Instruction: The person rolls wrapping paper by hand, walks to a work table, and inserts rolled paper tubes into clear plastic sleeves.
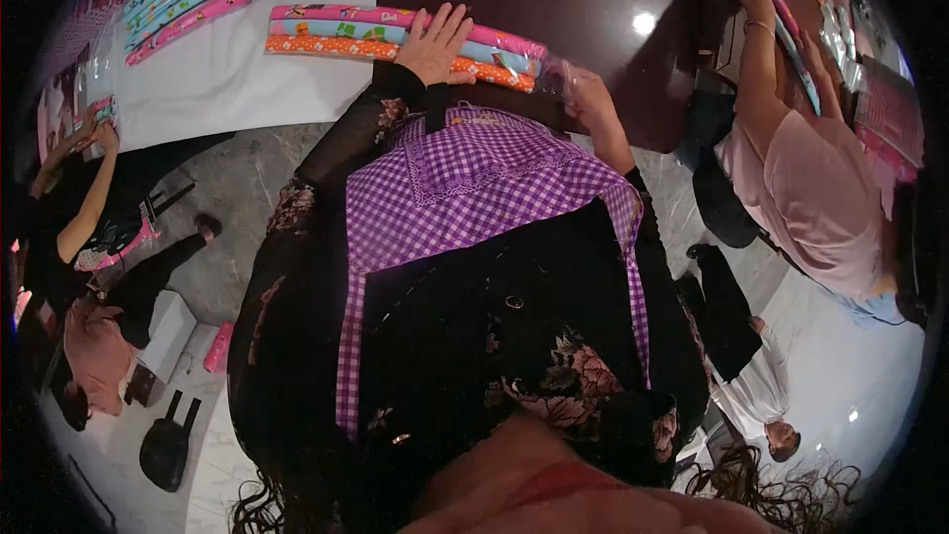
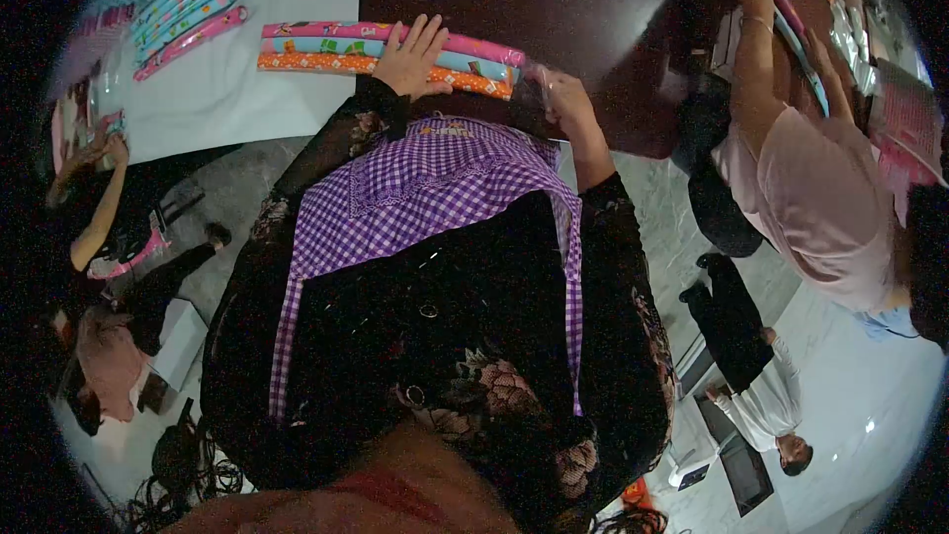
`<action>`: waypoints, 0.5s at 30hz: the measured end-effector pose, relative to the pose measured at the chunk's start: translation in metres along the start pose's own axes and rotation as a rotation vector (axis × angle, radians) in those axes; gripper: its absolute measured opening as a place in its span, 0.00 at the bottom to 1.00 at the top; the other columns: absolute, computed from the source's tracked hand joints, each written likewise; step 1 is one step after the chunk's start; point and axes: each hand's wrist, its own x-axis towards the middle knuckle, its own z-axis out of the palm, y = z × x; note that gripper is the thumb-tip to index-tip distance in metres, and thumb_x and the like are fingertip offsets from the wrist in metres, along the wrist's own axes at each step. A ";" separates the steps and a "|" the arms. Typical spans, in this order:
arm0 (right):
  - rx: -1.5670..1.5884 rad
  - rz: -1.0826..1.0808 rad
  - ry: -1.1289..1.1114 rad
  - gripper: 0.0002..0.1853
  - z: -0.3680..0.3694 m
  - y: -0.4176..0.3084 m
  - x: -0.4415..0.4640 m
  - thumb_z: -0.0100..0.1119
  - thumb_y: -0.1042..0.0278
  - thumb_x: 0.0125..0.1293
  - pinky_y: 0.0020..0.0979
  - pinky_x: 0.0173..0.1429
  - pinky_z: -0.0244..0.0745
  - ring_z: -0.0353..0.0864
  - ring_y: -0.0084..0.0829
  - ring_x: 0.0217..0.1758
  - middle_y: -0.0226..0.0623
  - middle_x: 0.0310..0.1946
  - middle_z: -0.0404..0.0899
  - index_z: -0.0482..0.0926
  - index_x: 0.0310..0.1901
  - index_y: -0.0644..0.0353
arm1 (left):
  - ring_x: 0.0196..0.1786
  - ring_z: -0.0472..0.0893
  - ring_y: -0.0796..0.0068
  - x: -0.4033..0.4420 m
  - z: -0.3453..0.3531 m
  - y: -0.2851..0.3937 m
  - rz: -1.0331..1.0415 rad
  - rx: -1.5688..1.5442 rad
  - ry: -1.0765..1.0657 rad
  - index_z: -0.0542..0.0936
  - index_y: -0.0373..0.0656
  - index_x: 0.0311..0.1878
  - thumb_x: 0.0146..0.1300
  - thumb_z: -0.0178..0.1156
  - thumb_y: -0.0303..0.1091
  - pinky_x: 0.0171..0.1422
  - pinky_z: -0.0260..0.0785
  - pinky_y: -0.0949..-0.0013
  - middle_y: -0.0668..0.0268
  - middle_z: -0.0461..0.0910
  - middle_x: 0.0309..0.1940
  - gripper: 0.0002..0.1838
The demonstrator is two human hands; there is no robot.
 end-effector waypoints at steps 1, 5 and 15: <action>0.156 0.058 0.066 0.14 0.004 -0.001 0.000 0.55 0.55 0.69 0.23 0.15 0.49 0.57 0.17 0.12 0.22 0.12 0.62 0.80 0.42 0.57 | 0.77 0.39 0.57 -0.002 -0.003 0.001 0.006 -0.006 0.004 0.45 0.44 0.75 0.57 0.39 0.77 0.76 0.35 0.40 0.58 0.39 0.76 0.54; 0.271 0.060 0.109 0.14 0.021 -0.010 -0.003 0.57 0.57 0.68 0.22 0.17 0.50 0.58 0.17 0.12 0.22 0.15 0.63 0.80 0.43 0.61 | 0.77 0.40 0.55 -0.001 0.012 -0.004 0.018 -0.032 0.118 0.45 0.44 0.75 0.56 0.39 0.78 0.75 0.34 0.39 0.56 0.39 0.76 0.55; 0.054 -0.056 0.141 0.14 0.026 -0.008 -0.002 0.59 0.60 0.66 0.24 0.15 0.53 0.61 0.17 0.12 0.24 0.14 0.67 0.81 0.44 0.64 | 0.76 0.45 0.54 -0.001 0.031 -0.006 0.058 -0.105 0.373 0.56 0.40 0.72 0.54 0.47 0.75 0.72 0.40 0.39 0.55 0.48 0.74 0.54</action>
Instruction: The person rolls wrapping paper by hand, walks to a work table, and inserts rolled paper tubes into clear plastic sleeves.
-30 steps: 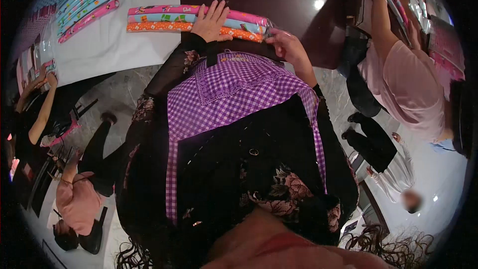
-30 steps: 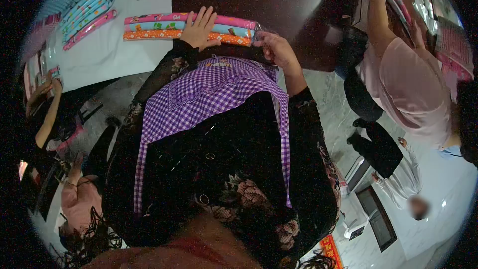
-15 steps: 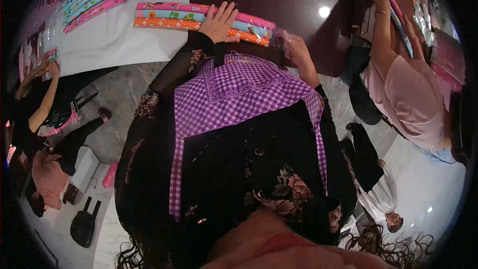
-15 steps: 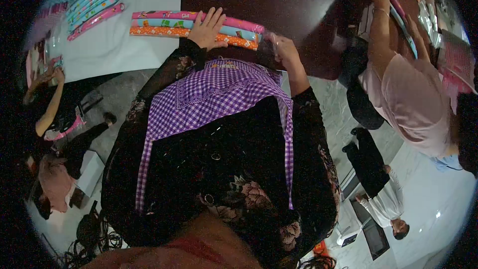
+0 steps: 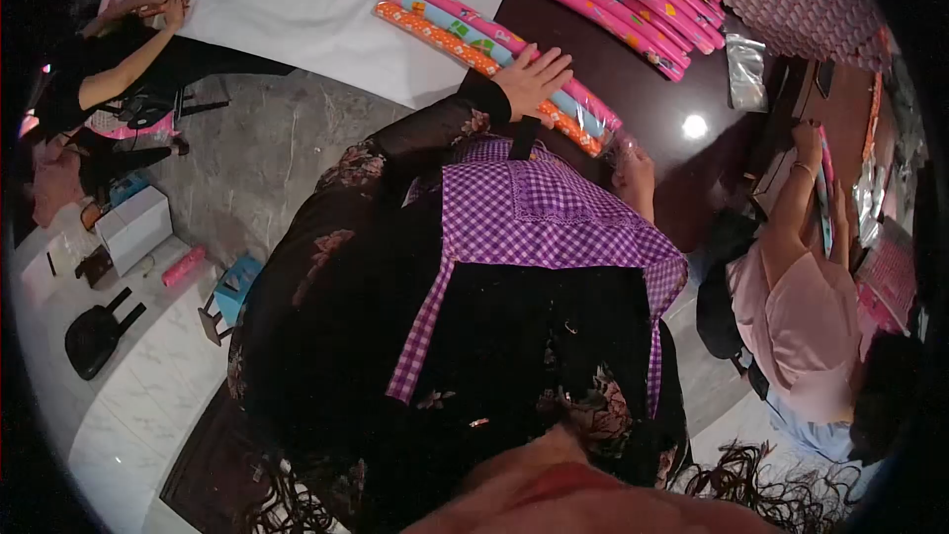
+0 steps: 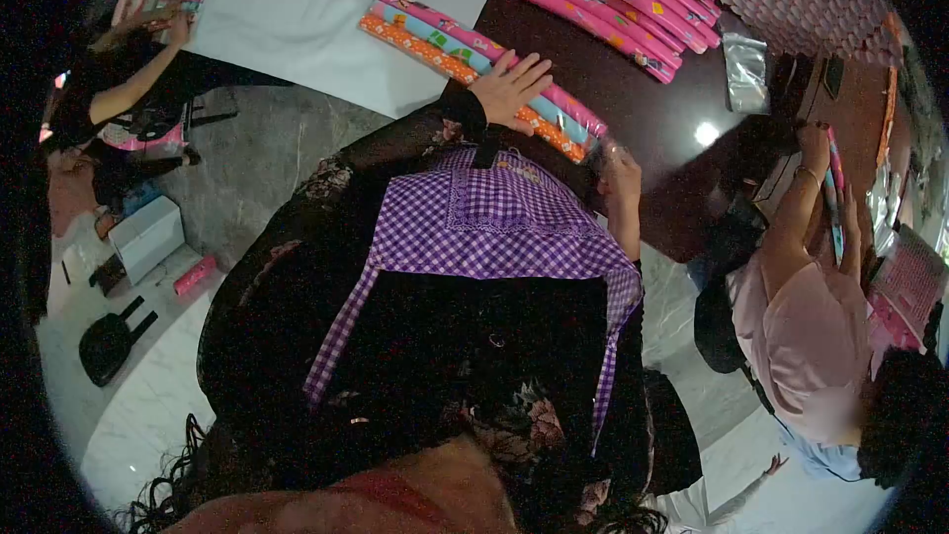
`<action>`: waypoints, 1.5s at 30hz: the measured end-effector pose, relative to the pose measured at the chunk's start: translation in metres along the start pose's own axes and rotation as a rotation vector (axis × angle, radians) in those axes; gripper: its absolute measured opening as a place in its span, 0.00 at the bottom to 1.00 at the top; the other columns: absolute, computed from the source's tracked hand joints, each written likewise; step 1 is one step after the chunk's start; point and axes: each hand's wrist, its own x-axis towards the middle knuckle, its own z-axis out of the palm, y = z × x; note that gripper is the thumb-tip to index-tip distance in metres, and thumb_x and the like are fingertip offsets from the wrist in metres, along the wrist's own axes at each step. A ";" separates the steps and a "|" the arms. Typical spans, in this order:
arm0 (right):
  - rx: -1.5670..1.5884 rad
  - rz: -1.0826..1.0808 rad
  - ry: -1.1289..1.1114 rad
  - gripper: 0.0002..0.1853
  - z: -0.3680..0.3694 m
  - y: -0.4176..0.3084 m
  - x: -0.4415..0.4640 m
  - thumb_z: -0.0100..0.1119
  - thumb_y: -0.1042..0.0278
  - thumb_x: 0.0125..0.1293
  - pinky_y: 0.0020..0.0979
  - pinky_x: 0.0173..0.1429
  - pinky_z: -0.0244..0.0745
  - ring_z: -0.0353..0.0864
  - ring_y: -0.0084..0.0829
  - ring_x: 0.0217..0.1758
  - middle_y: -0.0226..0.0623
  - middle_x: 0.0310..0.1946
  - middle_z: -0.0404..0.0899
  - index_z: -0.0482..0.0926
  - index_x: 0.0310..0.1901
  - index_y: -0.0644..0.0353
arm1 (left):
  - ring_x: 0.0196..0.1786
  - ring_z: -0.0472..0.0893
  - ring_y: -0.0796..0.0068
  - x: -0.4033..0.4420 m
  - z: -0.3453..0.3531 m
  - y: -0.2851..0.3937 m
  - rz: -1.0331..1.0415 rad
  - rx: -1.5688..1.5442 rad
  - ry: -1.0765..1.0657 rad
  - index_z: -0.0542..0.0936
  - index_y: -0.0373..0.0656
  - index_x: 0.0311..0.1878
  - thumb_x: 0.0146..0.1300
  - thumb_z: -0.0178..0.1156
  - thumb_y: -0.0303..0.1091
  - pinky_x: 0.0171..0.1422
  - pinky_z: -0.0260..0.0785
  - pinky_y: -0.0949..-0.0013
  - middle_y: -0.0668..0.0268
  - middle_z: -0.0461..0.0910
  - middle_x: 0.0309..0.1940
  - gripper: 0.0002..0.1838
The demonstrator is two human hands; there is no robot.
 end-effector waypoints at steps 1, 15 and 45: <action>0.123 -0.030 -0.031 0.15 -0.002 0.001 0.000 0.58 0.60 0.66 0.24 0.14 0.53 0.60 0.18 0.11 0.23 0.13 0.65 0.81 0.45 0.63 | 0.76 0.45 0.54 0.000 0.002 0.000 -0.005 -0.001 0.002 0.56 0.40 0.72 0.54 0.47 0.75 0.72 0.40 0.39 0.55 0.48 0.74 0.54; 0.125 0.113 -0.064 0.12 -0.002 0.005 0.027 0.63 0.62 0.63 0.23 0.15 0.52 0.59 0.18 0.13 0.22 0.15 0.65 0.79 0.45 0.59 | 0.77 0.41 0.56 -0.001 0.002 0.002 -0.013 0.037 -0.026 0.53 0.42 0.73 0.54 0.45 0.77 0.74 0.36 0.40 0.57 0.44 0.75 0.55; 0.143 0.009 0.006 0.09 0.014 0.004 0.026 0.65 0.66 0.60 0.24 0.15 0.53 0.61 0.18 0.12 0.25 0.14 0.68 0.80 0.37 0.62 | 0.77 0.42 0.57 0.000 -0.003 0.003 -0.019 -0.004 -0.036 0.54 0.40 0.73 0.52 0.48 0.76 0.74 0.37 0.42 0.58 0.45 0.75 0.55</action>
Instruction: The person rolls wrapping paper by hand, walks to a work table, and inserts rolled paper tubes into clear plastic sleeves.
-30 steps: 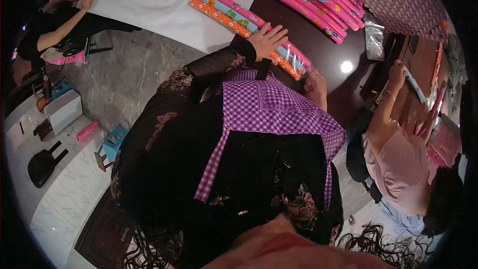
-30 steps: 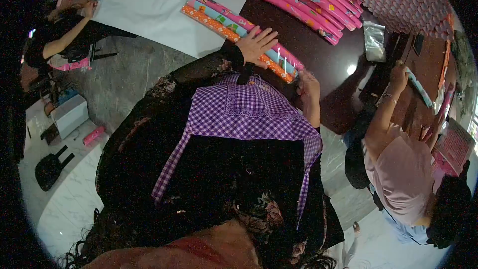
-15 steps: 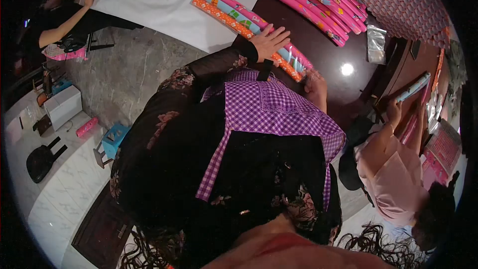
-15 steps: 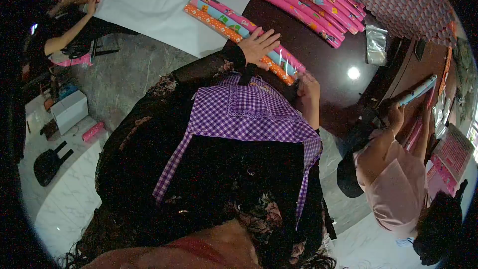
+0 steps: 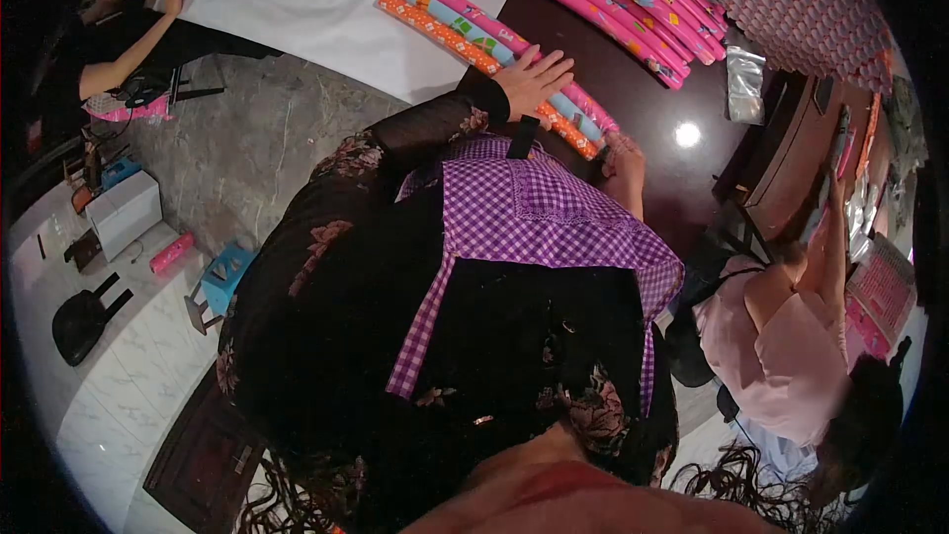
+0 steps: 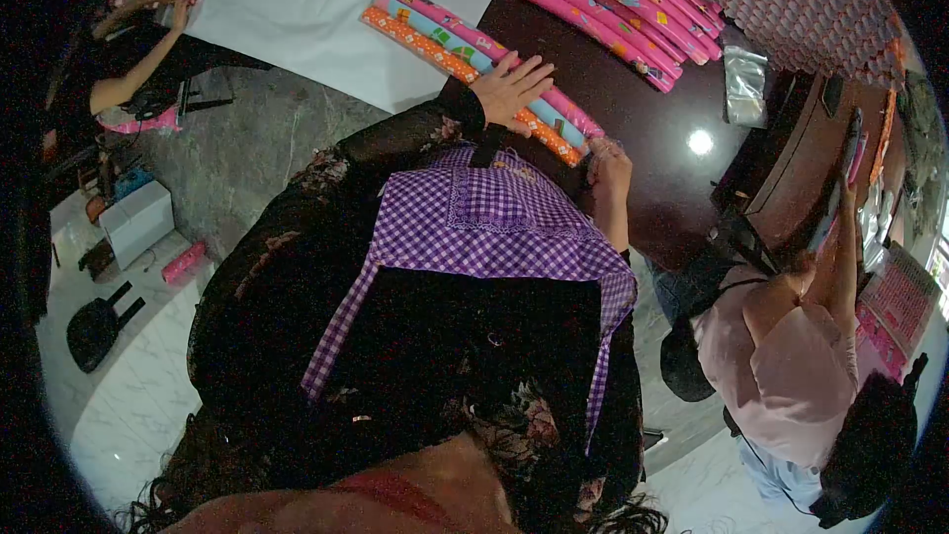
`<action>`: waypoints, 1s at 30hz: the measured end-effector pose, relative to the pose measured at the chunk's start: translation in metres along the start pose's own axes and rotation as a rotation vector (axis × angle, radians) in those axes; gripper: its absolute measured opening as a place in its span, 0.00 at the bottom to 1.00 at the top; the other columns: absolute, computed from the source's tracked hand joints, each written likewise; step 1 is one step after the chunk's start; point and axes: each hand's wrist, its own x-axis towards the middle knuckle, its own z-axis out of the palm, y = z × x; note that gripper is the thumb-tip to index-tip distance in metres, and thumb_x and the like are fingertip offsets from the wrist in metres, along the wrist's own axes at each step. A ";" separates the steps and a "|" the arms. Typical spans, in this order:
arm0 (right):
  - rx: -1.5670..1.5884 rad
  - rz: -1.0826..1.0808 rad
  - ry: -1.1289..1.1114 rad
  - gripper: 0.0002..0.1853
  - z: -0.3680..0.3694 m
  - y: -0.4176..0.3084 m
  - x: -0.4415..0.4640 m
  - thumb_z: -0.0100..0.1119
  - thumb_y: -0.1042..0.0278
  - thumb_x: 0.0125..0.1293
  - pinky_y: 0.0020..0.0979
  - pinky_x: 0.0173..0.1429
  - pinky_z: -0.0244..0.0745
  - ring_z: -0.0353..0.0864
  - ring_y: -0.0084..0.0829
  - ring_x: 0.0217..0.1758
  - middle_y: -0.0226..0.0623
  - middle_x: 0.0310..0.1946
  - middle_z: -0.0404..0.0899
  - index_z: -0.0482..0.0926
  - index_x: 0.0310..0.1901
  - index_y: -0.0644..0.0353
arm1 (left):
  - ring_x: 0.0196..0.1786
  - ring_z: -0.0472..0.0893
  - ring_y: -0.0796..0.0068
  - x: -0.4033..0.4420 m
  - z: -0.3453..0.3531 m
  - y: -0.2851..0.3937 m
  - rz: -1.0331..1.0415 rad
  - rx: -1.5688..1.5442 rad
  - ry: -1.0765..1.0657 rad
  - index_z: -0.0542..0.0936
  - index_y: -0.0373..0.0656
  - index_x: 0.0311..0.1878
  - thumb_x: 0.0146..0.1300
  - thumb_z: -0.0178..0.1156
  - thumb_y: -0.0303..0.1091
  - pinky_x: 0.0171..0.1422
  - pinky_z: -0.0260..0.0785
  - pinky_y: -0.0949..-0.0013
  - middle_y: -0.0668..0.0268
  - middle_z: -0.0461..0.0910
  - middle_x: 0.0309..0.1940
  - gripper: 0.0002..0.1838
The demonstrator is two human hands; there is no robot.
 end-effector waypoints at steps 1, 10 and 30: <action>-0.009 0.011 0.008 0.09 -0.001 0.001 0.002 0.65 0.66 0.60 0.24 0.15 0.53 0.62 0.19 0.12 0.25 0.14 0.68 0.80 0.37 0.62 | 0.77 0.42 0.57 0.000 0.000 0.000 -0.001 0.000 0.000 0.54 0.40 0.73 0.52 0.48 0.76 0.74 0.37 0.42 0.58 0.45 0.75 0.55; 0.032 0.083 0.099 0.07 0.005 0.000 0.007 0.63 0.66 0.62 0.26 0.16 0.53 0.62 0.21 0.13 0.26 0.15 0.68 0.77 0.33 0.58 | 0.77 0.42 0.57 0.000 0.000 0.001 -0.005 0.008 -0.028 0.54 0.42 0.73 0.53 0.47 0.76 0.74 0.37 0.42 0.59 0.45 0.75 0.55; -0.021 0.025 0.006 0.06 -0.002 0.000 0.009 0.53 0.72 0.64 0.26 0.17 0.51 0.62 0.21 0.15 0.27 0.17 0.68 0.78 0.32 0.62 | 0.77 0.39 0.56 0.000 0.003 0.001 0.008 0.004 -0.044 0.53 0.41 0.73 0.53 0.46 0.77 0.74 0.36 0.41 0.59 0.43 0.76 0.56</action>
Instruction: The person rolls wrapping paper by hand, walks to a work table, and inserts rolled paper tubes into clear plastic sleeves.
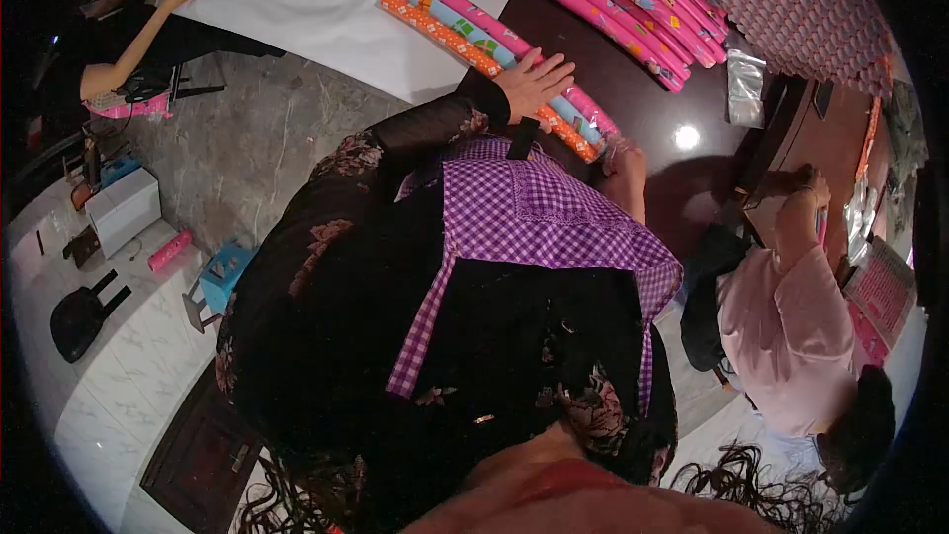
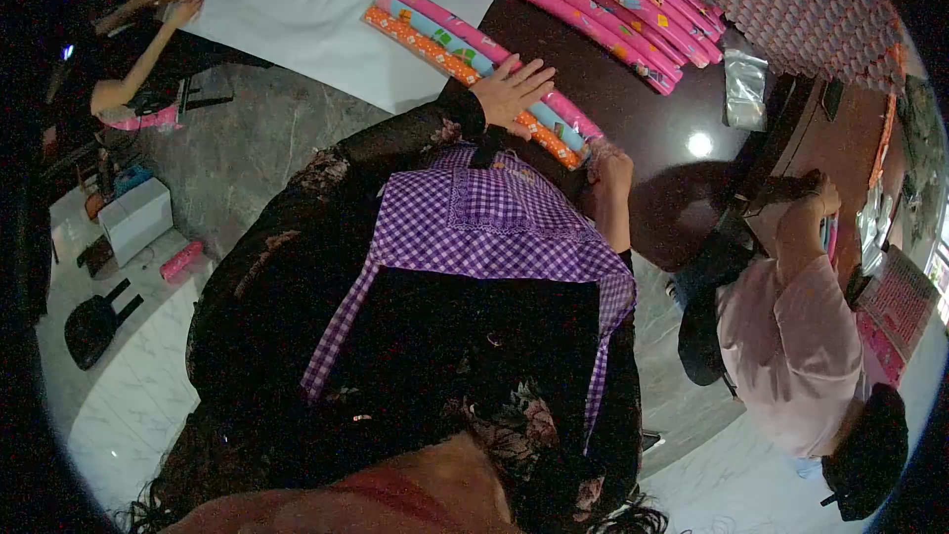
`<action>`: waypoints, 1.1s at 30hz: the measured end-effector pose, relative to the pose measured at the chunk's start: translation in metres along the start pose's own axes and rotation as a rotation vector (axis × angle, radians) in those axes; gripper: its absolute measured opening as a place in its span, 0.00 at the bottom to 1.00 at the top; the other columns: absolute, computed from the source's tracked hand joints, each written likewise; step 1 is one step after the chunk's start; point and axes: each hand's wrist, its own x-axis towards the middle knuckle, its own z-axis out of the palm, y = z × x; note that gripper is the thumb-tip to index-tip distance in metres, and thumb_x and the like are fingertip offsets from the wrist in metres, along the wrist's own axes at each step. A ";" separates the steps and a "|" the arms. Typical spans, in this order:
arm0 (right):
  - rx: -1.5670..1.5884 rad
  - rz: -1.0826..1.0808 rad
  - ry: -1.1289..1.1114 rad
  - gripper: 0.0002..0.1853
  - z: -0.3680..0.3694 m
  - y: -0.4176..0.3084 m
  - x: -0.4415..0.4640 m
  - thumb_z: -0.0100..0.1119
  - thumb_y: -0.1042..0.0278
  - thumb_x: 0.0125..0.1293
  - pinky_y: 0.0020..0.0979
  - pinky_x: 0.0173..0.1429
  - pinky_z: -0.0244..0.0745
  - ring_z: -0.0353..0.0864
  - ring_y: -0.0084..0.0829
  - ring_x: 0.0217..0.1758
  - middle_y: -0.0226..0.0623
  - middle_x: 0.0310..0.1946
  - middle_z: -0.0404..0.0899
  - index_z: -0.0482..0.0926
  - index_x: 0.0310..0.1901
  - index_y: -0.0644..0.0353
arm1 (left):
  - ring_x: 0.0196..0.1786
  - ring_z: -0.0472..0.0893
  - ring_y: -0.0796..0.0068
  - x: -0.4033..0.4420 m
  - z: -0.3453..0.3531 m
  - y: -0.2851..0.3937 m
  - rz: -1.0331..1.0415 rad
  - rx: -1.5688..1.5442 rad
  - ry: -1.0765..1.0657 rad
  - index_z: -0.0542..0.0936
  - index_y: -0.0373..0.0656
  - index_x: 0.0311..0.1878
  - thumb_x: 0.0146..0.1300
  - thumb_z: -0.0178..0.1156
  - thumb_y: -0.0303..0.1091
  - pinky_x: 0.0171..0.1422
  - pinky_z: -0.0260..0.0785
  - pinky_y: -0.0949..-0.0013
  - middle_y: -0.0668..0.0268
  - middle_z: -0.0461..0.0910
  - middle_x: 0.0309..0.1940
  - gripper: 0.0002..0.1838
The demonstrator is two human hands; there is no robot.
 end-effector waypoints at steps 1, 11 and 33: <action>0.020 0.012 0.004 0.07 0.000 0.000 0.001 0.52 0.72 0.64 0.26 0.17 0.51 0.63 0.22 0.14 0.27 0.16 0.68 0.77 0.30 0.62 | 0.77 0.39 0.56 0.000 0.000 0.000 0.001 0.001 -0.001 0.53 0.41 0.73 0.53 0.46 0.77 0.74 0.36 0.41 0.59 0.43 0.76 0.56; 0.092 0.021 -0.184 0.06 -0.011 0.004 -0.005 0.59 0.67 0.64 0.24 0.17 0.54 0.61 0.19 0.14 0.26 0.16 0.68 0.78 0.33 0.60 | 0.77 0.39 0.57 -0.001 -0.003 0.000 0.004 0.038 -0.029 0.52 0.41 0.74 0.54 0.47 0.75 0.75 0.35 0.41 0.58 0.43 0.76 0.55; -0.144 -0.156 -0.094 0.03 -0.002 0.002 0.002 0.60 0.71 0.61 0.23 0.16 0.53 0.62 0.18 0.14 0.24 0.15 0.68 0.79 0.33 0.59 | 0.77 0.42 0.57 0.006 -0.013 0.007 0.054 -0.013 -0.069 0.52 0.40 0.73 0.55 0.48 0.74 0.75 0.36 0.41 0.59 0.45 0.75 0.54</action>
